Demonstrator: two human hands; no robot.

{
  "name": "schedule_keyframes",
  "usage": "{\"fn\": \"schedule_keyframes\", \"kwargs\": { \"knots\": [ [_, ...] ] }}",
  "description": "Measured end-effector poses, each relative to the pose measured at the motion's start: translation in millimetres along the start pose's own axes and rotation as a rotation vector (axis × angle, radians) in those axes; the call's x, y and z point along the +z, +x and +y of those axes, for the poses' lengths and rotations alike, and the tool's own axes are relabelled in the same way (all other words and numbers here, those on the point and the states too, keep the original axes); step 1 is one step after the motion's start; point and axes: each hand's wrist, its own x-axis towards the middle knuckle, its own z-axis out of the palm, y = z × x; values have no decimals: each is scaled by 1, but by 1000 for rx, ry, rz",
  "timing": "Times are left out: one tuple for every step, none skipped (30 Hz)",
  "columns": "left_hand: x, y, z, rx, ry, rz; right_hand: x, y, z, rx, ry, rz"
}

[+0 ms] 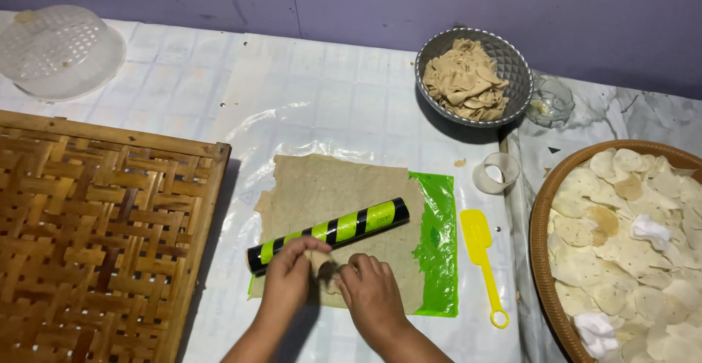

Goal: Rolling and shaping dough for food preparation on a mat using a roller and scraper.

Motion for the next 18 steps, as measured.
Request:
{"fn": "schedule_keyframes", "kwargs": {
  "knots": [
    [-5, -14, -13, 3, -1, 4, -4, 0, -2, -4, 1, 2],
    [-8, -26, -26, -78, -38, 58, -8, 0, -3, 108, 109, -22],
    [-12, -39, -39, -159, -76, 113, -12, 0, -3, 219, 218, -47],
    [-11, -43, -45, -157, -78, 117, -25, 2, -10, 214, 218, -47],
    [-10, -47, -51, -178, -230, 85, -36, 4, -17, 218, 406, -73],
    [-7, -52, -58, -203, -384, 51, -49, 4, -23, 225, 592, -103],
    [-1, -58, -45, -205, -387, 54, -47, 1, -26, 224, 591, -108],
    [5, -62, -32, -296, -628, -33, -46, -1, -29, 316, 659, -146],
    [12, -66, -18, -384, -869, -123, -45, -4, -31, 408, 725, -184],
    [16, -64, -21, -383, -871, -127, -47, -2, -29, 408, 722, -182],
    [19, -62, -23, -409, -840, -124, -50, 1, -27, 263, 589, -218],
    [23, -57, -25, -431, -807, -120, -52, 6, -24, 116, 455, -249],
    [23, -51, -25, -426, -807, -123, -64, 19, -20, 113, 453, -245],
    [22, -49, -27, -417, -781, -118, -75, 29, -16, 248, 386, -321],
    [22, -47, -30, -409, -755, -113, -86, 39, -12, 381, 316, -397],
    [22, -45, -25, -412, -755, -115, -81, 48, 4, 384, 315, -398],
    [23, -44, -19, -416, -651, -187, -77, 57, 22, 166, 109, -280],
    [22, -42, -13, -416, -542, -260, -72, 66, 39, -53, -93, -159]
  ]
}}
